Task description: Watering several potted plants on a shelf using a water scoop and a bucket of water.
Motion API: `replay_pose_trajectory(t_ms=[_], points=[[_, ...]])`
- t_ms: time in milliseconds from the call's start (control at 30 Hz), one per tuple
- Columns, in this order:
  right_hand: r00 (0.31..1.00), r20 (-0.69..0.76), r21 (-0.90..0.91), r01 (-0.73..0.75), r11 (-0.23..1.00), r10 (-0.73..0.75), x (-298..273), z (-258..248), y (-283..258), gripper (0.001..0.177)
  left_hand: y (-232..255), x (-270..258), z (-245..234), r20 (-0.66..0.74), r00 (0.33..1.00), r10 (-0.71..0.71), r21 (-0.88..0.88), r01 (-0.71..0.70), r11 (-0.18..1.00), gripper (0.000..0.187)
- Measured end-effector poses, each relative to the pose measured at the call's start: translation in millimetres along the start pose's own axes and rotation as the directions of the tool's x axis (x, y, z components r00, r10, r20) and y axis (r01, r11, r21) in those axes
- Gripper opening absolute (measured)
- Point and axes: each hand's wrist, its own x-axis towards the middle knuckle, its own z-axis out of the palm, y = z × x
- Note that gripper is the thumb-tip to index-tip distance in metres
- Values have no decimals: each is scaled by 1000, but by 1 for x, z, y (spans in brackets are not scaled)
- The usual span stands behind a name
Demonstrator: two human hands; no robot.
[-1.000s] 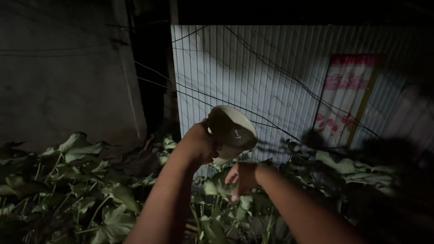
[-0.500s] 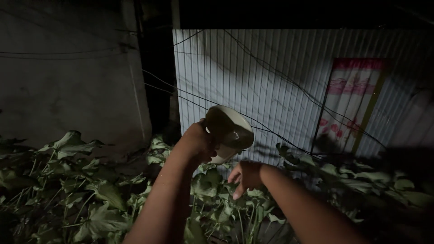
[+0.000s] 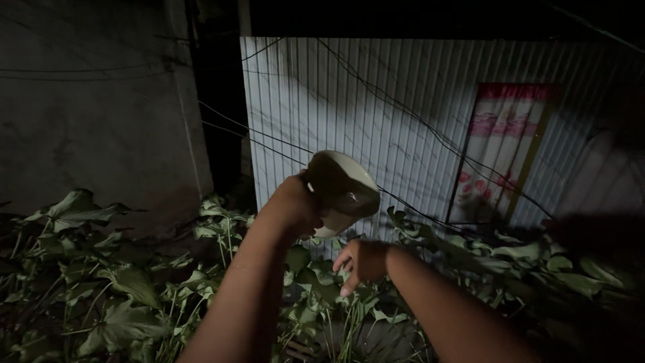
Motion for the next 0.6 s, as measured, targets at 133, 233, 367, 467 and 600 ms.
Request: replay_pose_trajectory(t_ms=[133,233,367,467,600], points=[[1000,-9,-3,-28,1000,28,0,4,2,87,-15,17,7,26,998,52,48,-53,997,67],[998,-27,41,-51,998,52,-11,5,2,90,-6,12,14,44,992,114,74,-117,990,72],[995,-50,-26,-88,996,86,-19,3,3,92,17,2,17,49,998,36,-5,-36,999,66],[991,-103,-13,-90,996,88,-24,-4,13,89,23,1,23,89,996,-1,-70,7,998,59],[980,-115,66,-153,986,160,-32,-11,25,93,36,-5,32,97,995,-5,-42,9,999,55]])
